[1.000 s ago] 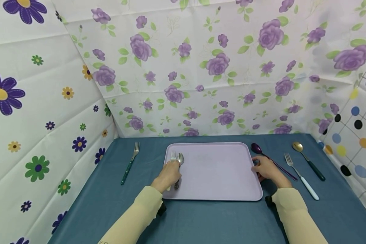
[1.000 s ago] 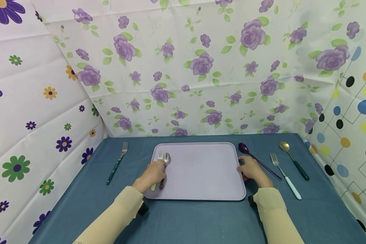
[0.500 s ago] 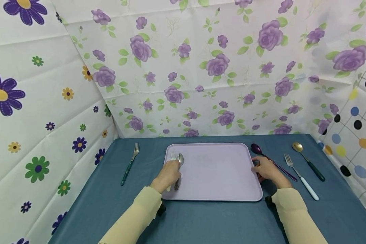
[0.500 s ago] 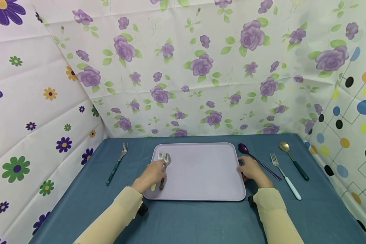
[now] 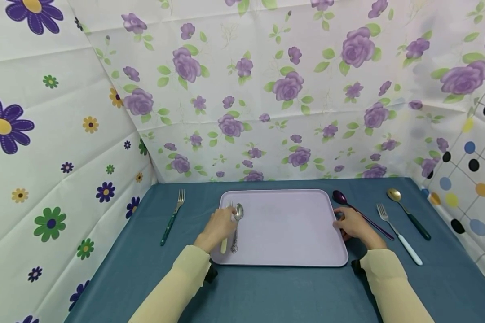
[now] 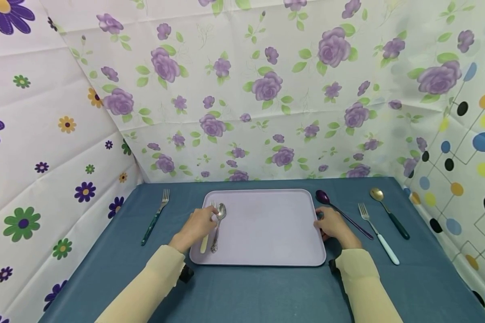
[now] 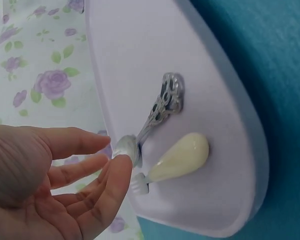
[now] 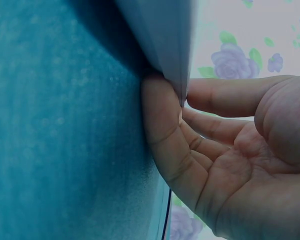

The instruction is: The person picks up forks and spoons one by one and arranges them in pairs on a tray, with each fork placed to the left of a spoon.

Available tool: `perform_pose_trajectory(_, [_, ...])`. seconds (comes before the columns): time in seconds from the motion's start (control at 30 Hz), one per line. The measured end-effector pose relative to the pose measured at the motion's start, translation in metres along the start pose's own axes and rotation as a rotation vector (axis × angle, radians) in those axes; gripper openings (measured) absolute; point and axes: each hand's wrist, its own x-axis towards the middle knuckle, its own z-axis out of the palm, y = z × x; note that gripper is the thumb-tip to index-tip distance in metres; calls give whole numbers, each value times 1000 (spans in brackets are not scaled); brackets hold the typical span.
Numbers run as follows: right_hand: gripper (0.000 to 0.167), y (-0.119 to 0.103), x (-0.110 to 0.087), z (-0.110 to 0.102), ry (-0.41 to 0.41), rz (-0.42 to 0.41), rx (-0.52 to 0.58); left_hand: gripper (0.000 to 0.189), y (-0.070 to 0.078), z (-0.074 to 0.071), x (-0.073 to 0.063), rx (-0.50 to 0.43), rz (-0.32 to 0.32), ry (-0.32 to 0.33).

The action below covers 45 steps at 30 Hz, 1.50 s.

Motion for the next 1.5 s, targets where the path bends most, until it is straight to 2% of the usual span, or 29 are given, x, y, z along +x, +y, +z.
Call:
perform_pose_trajectory(0.3, [51, -1, 0, -1, -10, 10, -3, 24, -7, -9, 1, 3, -22, 31])
perform_pose_trajectory(0.5, [51, -1, -1, -1, -3, -1, -1, 21, -14, -12, 2, 42, -8, 67])
perform_pose_trajectory(0.83, [51, -1, -1, -1, 2, 2, 0, 20, -27, -18, 4, 44, 7, 118])
perform_pose_trajectory(1.5, [51, 1, 2, -1, -10, 13, 10, 25, -53, -41, 4, 53, -57, 157])
